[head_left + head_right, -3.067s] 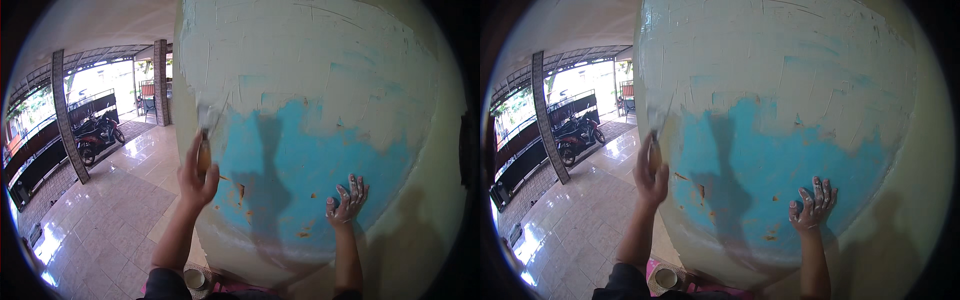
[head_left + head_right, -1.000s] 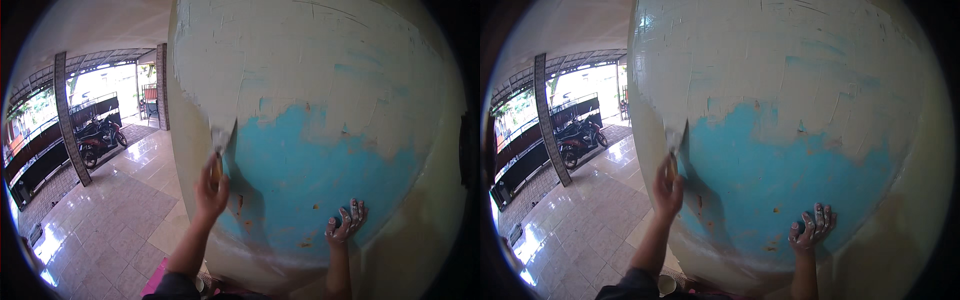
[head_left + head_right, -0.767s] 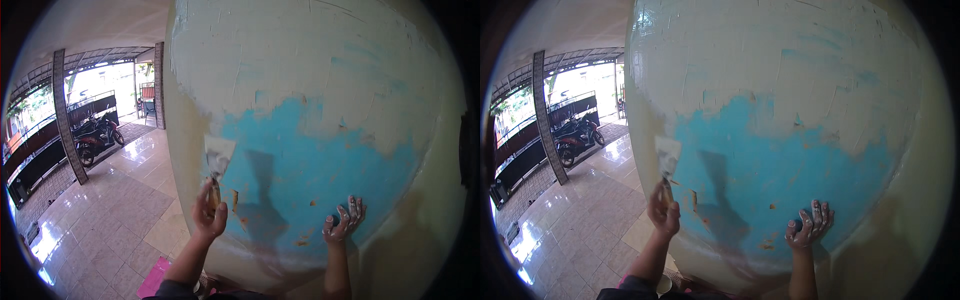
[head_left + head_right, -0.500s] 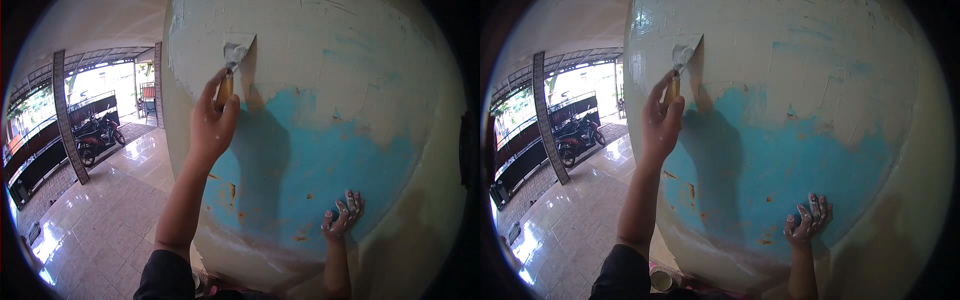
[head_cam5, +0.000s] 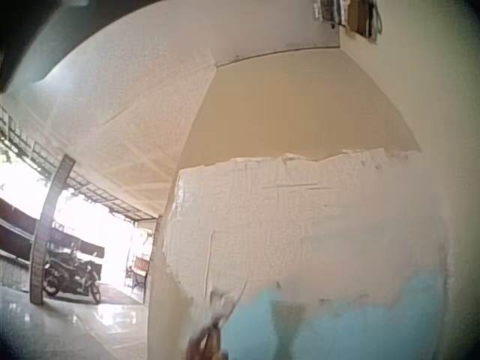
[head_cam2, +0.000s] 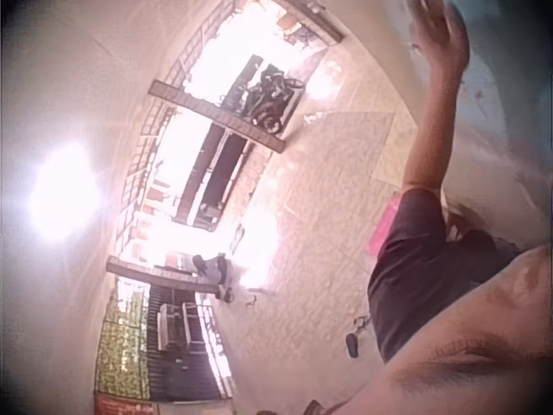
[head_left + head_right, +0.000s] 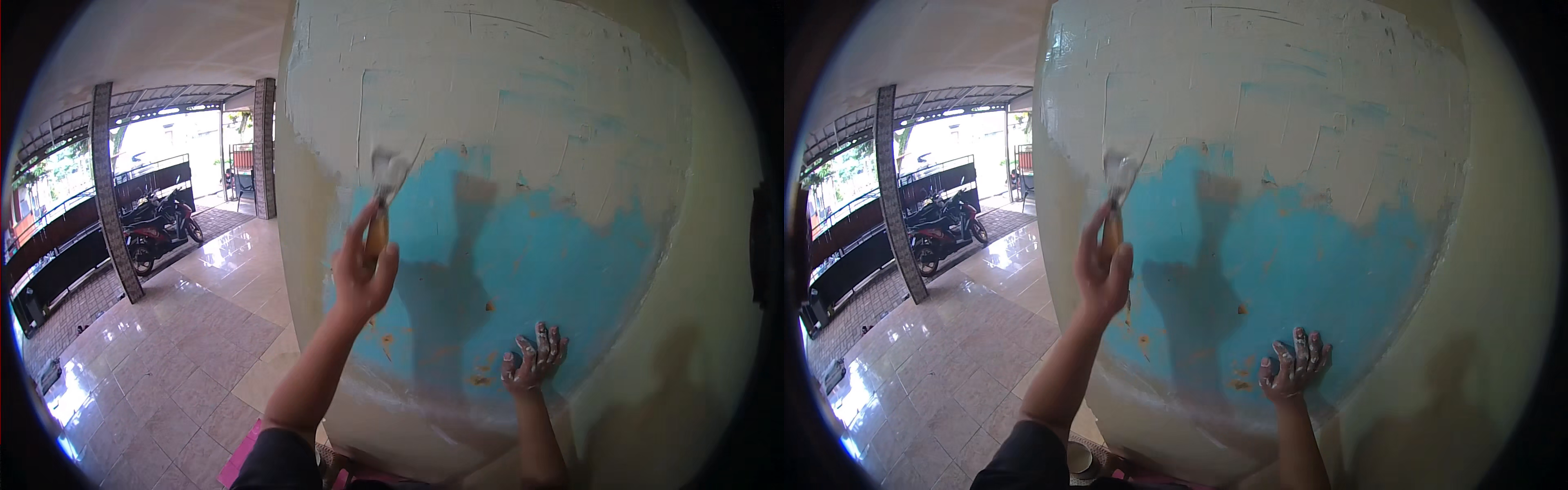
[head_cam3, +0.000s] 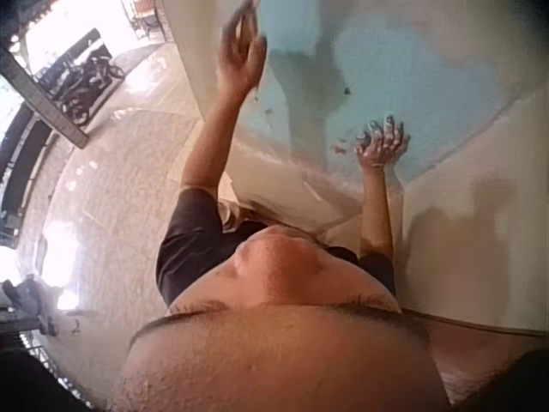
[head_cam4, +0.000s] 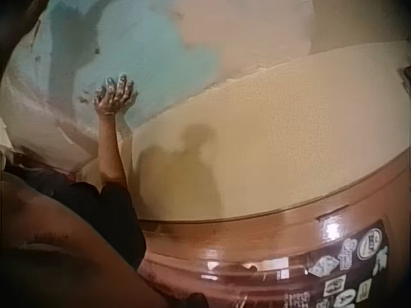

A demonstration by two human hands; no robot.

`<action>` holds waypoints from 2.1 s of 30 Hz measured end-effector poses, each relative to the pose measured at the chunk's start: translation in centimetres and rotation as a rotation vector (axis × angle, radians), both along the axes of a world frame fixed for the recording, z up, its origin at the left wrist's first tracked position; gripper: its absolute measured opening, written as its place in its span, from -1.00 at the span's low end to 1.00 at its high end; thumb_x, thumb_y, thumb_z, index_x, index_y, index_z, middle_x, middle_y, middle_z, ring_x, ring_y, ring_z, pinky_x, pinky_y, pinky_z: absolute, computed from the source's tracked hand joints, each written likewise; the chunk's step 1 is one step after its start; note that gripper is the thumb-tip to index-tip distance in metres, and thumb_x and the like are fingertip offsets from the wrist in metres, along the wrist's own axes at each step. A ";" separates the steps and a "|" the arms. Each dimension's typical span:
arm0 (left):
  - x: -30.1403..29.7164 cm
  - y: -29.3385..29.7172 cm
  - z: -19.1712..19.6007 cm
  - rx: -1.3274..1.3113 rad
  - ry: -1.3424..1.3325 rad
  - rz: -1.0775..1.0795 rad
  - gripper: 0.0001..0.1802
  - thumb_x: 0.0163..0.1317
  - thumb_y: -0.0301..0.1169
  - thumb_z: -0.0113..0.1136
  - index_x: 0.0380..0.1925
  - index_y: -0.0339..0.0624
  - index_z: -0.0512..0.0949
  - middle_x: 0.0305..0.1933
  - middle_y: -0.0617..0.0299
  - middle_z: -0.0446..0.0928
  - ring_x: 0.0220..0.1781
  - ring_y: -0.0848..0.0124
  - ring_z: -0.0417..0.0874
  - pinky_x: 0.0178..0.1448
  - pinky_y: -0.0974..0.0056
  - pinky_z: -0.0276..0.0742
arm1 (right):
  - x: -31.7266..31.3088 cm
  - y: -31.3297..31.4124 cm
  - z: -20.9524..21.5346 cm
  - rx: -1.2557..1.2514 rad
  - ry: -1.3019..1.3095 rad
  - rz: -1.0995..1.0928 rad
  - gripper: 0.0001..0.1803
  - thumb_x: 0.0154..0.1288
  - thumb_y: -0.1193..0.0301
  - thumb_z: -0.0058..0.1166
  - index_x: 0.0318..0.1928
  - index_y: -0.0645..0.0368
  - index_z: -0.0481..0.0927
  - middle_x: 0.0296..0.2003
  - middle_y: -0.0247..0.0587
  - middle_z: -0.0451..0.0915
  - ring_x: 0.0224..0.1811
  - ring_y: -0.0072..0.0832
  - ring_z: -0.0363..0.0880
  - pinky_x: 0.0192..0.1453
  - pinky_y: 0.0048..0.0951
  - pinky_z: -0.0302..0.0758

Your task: The person applies wall filler from a bucket onto a section of a wall using a putty knife.

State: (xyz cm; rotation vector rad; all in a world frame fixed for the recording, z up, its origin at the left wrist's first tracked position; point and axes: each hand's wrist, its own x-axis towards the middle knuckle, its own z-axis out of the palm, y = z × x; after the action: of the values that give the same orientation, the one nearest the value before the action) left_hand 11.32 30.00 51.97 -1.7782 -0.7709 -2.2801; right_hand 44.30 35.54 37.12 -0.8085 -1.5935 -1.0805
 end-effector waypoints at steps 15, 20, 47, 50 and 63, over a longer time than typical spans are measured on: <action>1.2 0.2 -7.1 -0.207 0.143 0.251 -0.38 0.18 -0.41 0.22 0.29 -0.16 0.35 -0.17 -0.07 0.67 -0.44 0.09 0.71 -0.36 0.18 0.59 | 1.1 -0.6 -0.8 -0.120 0.004 0.018 -0.69 0.39 0.10 -0.12 -0.01 -0.06 0.50 0.32 -0.05 0.34 0.45 0.06 0.16 0.46 0.39 -0.15; -3.7 0.9 3.3 -0.053 0.043 0.249 -0.43 0.27 -0.33 0.17 0.28 -0.16 0.34 -0.22 -0.02 0.65 -0.38 0.23 0.70 -0.24 0.23 0.56 | 0.3 -0.4 3.2 -0.022 -0.028 0.123 -0.64 0.42 0.10 -0.14 0.01 0.05 0.47 0.31 0.04 0.32 0.44 0.05 0.16 0.46 0.33 -0.11; 5.8 0.2 5.9 -0.321 0.130 0.177 -0.43 0.35 -0.39 0.05 0.36 -0.14 0.26 -0.46 0.09 0.53 -0.56 0.42 0.54 -0.43 0.27 0.47 | 2.1 1.2 7.3 0.064 0.009 0.025 -0.60 0.48 0.02 -0.23 0.07 -0.03 0.45 0.28 -0.03 0.41 0.43 -0.01 0.22 0.48 0.21 -0.04; 5.2 2.7 -0.4 -0.184 0.148 0.381 -0.39 0.30 -0.37 0.11 0.37 -0.06 0.27 -0.58 0.03 0.56 -0.61 0.06 0.58 -0.50 0.12 0.45 | 2.1 1.5 7.1 0.060 0.008 0.018 -0.62 0.48 0.03 -0.22 0.05 -0.02 0.46 0.27 -0.04 0.42 0.43 -0.01 0.22 0.47 0.20 -0.02; 6.8 0.6 -10.8 -0.474 0.145 0.402 -0.32 0.28 -0.39 0.18 0.40 -0.07 0.22 -0.51 0.14 0.60 -0.59 0.27 0.62 -0.45 0.23 0.51 | 1.4 0.9 4.4 -0.131 0.052 -0.051 -0.55 0.38 0.07 -0.10 0.18 -0.04 0.44 0.40 -0.01 0.24 0.51 0.08 0.03 0.48 0.34 -0.20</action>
State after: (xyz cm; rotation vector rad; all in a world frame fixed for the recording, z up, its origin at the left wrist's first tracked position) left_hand 18.09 30.61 41.19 -1.7232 -1.5746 -1.7862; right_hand 45.66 36.44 41.51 -0.9620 -1.6203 -0.9912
